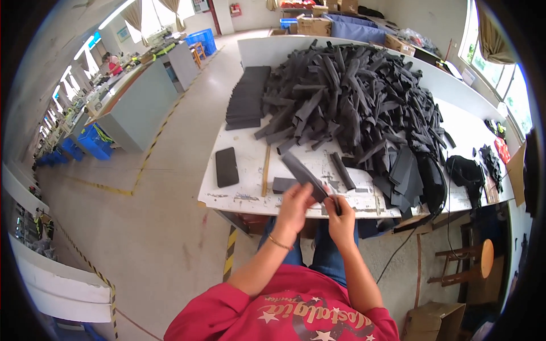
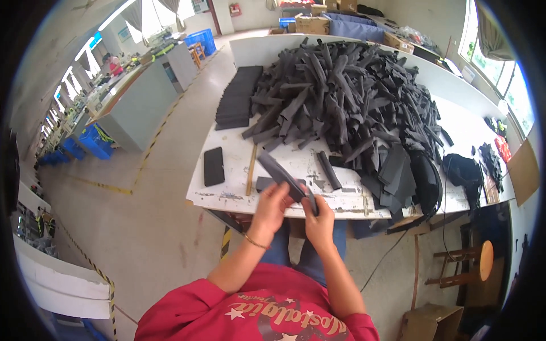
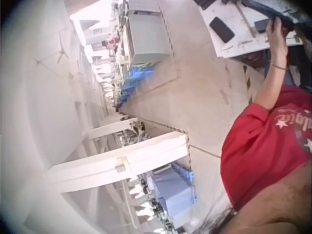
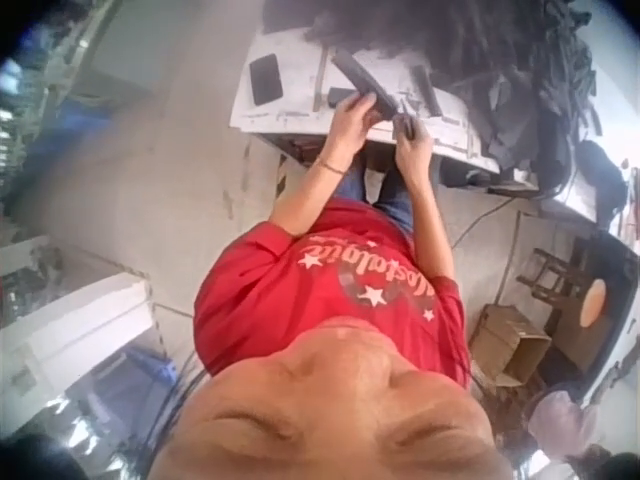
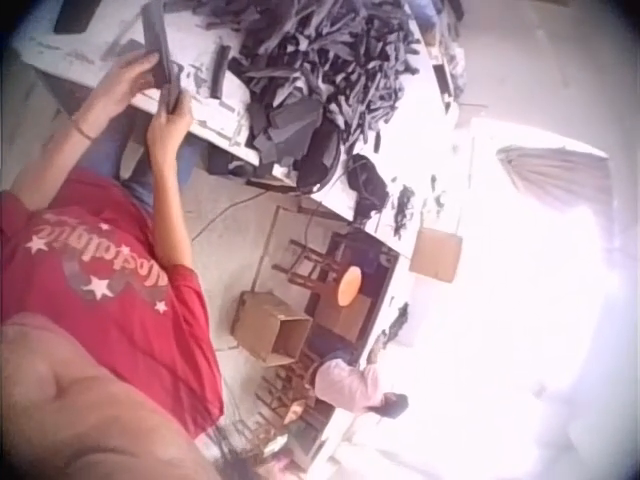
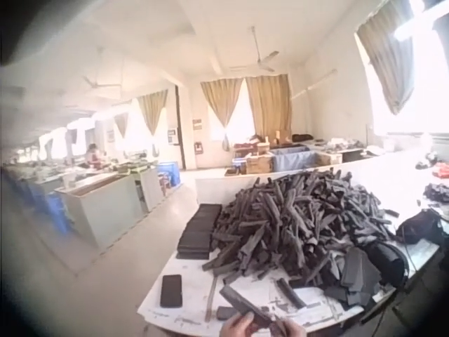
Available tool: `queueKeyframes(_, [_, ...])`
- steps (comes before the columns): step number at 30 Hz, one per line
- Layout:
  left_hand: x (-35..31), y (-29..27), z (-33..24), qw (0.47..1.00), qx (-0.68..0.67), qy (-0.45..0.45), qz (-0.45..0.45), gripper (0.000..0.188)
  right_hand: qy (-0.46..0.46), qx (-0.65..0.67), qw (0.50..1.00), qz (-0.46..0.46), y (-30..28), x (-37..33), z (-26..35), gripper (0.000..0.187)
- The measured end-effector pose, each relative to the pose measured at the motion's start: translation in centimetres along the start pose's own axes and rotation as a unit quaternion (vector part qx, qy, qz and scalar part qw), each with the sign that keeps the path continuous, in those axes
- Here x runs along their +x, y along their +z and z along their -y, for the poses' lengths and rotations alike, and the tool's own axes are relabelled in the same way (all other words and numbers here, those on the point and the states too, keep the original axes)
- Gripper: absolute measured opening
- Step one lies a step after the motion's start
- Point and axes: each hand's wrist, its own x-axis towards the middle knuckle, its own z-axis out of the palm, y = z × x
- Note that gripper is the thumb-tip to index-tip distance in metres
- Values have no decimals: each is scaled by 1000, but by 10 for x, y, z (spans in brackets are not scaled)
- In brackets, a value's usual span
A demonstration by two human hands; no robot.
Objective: The person is inspecting and sorting small grey foam pieces on a workbench in a manufacturing environment.
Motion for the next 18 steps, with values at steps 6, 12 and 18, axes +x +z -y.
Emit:
queueKeyframes(6, [16,-10,-36,994,-106,1,-38,21,-25,-183,980,69,-21,-3,18,56])
queueKeyframes(12, [28,-30,-30,993,-111,-22,-27,25,-101,-244,956,129,-31,-4,14,57])
queueKeyframes(18, [32,-26,-19,988,-127,-84,-32,28,-99,-200,967,124,-38,-2,7,53])
